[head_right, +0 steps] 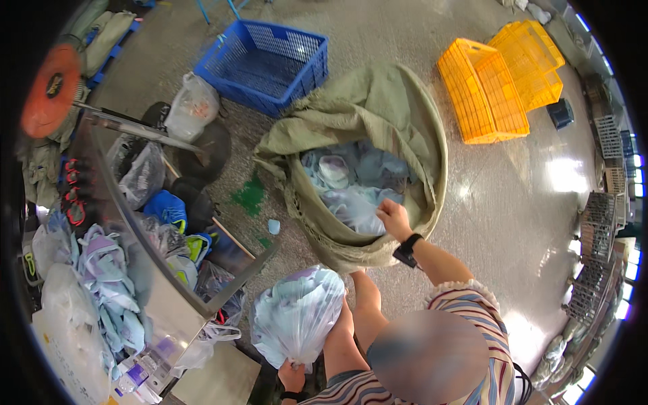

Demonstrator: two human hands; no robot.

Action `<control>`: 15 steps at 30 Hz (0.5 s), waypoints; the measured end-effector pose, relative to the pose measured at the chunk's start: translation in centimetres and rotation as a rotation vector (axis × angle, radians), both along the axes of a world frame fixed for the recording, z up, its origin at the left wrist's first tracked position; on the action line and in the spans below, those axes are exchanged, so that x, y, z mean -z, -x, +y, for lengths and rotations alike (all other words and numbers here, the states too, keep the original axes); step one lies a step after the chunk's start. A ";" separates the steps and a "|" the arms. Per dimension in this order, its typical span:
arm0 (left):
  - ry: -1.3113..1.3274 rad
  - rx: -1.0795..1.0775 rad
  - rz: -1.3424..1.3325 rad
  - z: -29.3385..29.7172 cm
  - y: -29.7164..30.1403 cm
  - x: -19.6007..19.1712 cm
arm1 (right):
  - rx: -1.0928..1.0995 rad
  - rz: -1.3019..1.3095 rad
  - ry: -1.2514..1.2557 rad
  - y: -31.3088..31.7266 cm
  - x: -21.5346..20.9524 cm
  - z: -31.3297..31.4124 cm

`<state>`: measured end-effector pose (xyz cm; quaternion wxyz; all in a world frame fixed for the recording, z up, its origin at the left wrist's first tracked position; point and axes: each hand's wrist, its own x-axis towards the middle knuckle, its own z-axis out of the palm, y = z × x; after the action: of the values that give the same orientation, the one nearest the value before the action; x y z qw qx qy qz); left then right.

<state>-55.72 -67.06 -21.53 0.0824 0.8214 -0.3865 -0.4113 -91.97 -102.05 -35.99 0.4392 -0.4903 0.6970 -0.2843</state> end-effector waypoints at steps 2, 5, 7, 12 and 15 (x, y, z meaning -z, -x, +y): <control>0.027 0.088 -0.094 0.9 -0.5 -0.2 | 0.221 -0.219 0.028 0.1 -3.3 -0.5; 0.025 0.107 -0.159 2.1 -1.2 -0.5 | 0.418 -0.228 0.290 1.2 -7.7 -6.2; 0.024 0.067 -0.149 2.2 -1.6 -1.0 | 0.207 -0.094 0.396 2.7 -13.3 -11.2; 0.065 -0.127 -0.155 4.0 -1.4 -1.3 | -0.026 -0.200 0.470 3.1 -29.0 -16.4; 0.099 -0.236 -0.255 4.5 -2.0 -0.5 | -0.116 -0.299 0.514 2.6 -41.3 -18.9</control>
<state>-53.67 -62.56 -21.03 0.1207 0.9015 -0.3146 -0.2716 -94.58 -120.94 5.27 0.4139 -0.5771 0.5008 -0.4948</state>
